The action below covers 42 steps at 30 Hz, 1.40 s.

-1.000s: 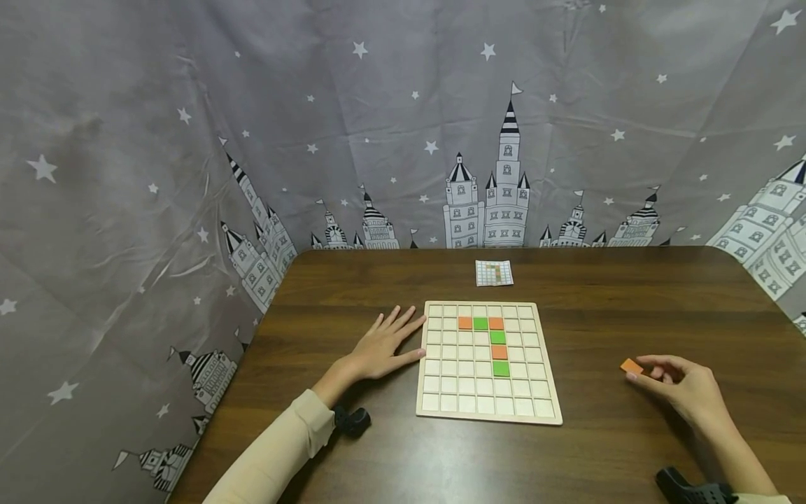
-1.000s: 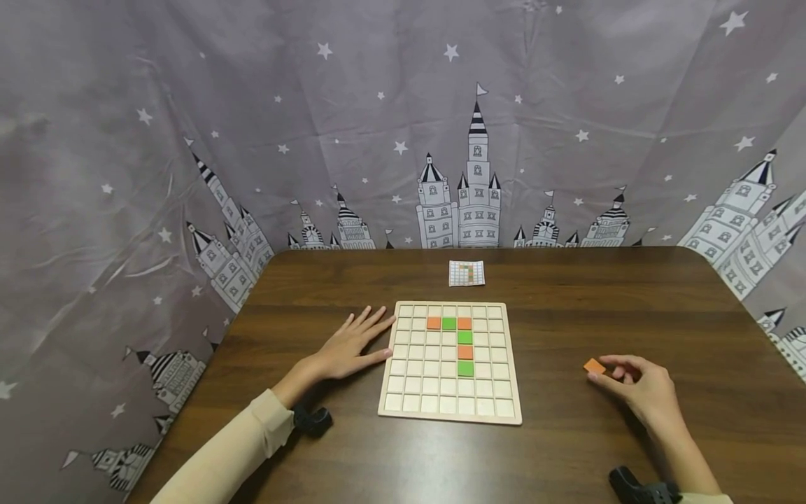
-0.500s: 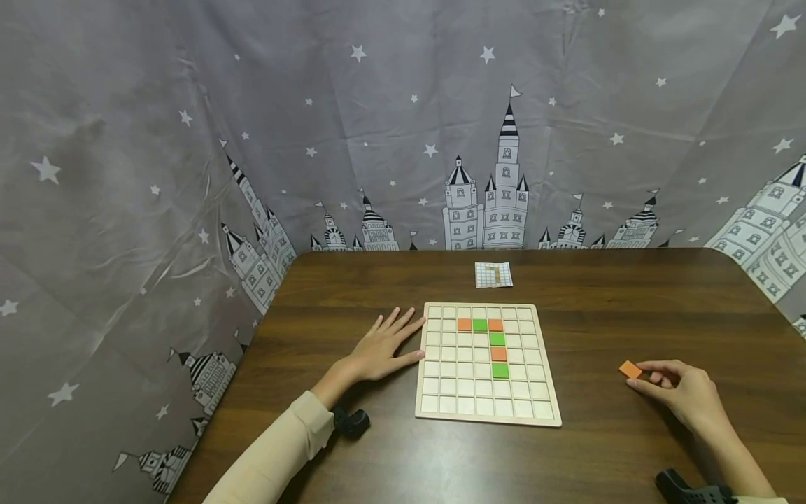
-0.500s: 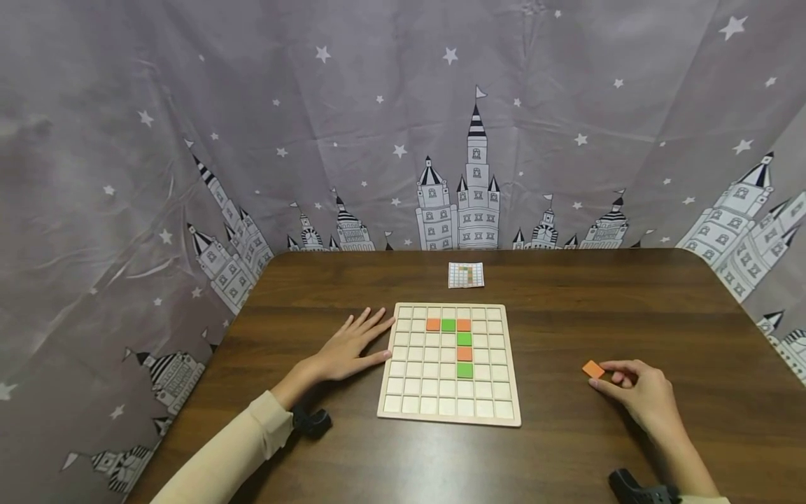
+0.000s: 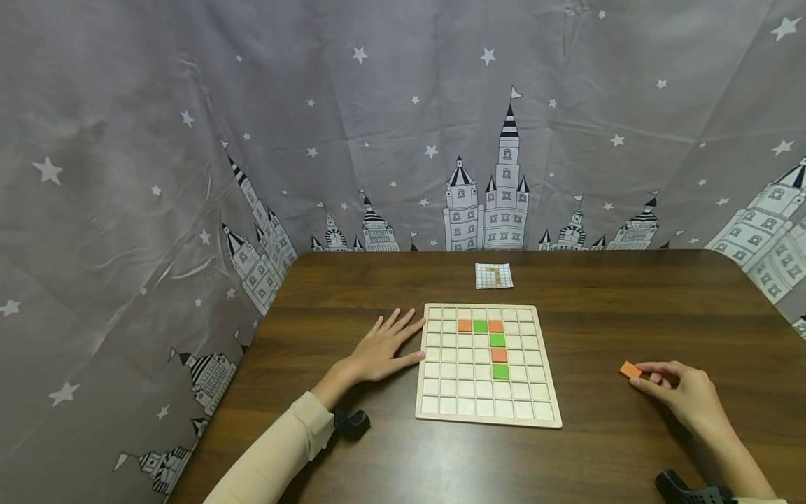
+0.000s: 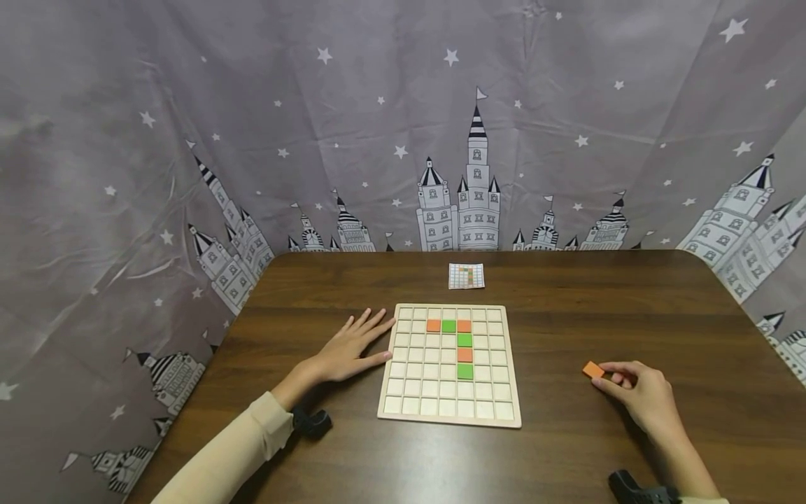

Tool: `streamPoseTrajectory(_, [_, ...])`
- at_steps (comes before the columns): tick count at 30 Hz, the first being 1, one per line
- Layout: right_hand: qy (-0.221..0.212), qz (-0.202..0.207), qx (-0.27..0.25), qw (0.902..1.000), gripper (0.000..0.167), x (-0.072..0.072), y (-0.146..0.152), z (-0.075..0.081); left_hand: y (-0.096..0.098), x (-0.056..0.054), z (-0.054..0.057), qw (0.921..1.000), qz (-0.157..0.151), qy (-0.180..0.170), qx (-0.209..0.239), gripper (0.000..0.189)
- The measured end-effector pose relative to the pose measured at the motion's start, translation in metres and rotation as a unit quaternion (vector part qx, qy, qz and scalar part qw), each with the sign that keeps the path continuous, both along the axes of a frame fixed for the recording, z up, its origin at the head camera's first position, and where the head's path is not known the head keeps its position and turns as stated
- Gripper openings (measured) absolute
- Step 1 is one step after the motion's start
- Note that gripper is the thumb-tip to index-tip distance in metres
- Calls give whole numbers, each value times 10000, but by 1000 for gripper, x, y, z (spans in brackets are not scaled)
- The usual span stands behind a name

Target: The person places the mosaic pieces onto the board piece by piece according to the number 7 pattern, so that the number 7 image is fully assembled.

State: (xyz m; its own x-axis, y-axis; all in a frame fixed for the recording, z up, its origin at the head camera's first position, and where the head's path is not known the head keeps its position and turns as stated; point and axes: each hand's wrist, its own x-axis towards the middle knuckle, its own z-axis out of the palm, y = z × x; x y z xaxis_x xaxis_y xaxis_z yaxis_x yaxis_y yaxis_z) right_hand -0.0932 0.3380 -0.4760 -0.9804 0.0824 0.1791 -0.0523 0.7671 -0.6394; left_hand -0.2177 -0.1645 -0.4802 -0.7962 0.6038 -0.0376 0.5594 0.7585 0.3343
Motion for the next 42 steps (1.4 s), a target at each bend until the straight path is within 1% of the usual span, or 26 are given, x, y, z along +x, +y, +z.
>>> streamPoseTrajectory(6, [-290,99,-250,9992,38,1,2,3,0,1,1,10000,13,-47,30,74])
streamPoseTrajectory(9, [-336,128,-324,9988,39,0,3,4,0,1,2,10000,15,-49,-7,74])
streamPoseTrajectory(13, [-238,157,-399,9988,37,-3,2,6,0,2,3,10000,-8,-6,27,74])
streamPoseTrajectory(16, [-86,202,-482,9986,34,-5,0,10,0,2,3,10000,-24,36,62,73])
streamPoseTrajectory(23, [199,379,-539,9976,30,-10,-9,21,1,2,4,10000,-5,59,30,72])
streamPoseTrajectory(26, [210,450,-593,9970,30,-12,-14,26,1,3,4,10000,2,20,29,73])
streamPoseTrajectory(30, [135,612,-882,9941,30,-14,-21,32,1,3,3,10000,27,-49,-11,74])
streamPoseTrajectory(37, [30,897,-1432,9856,29,-16,-35,38,1,3,3,10000,59,-61,-26,74])
streamPoseTrajectory(42, [167,1129,-1472,9825,25,-17,-48,40,1,3,3,10000,63,-52,-20,74])
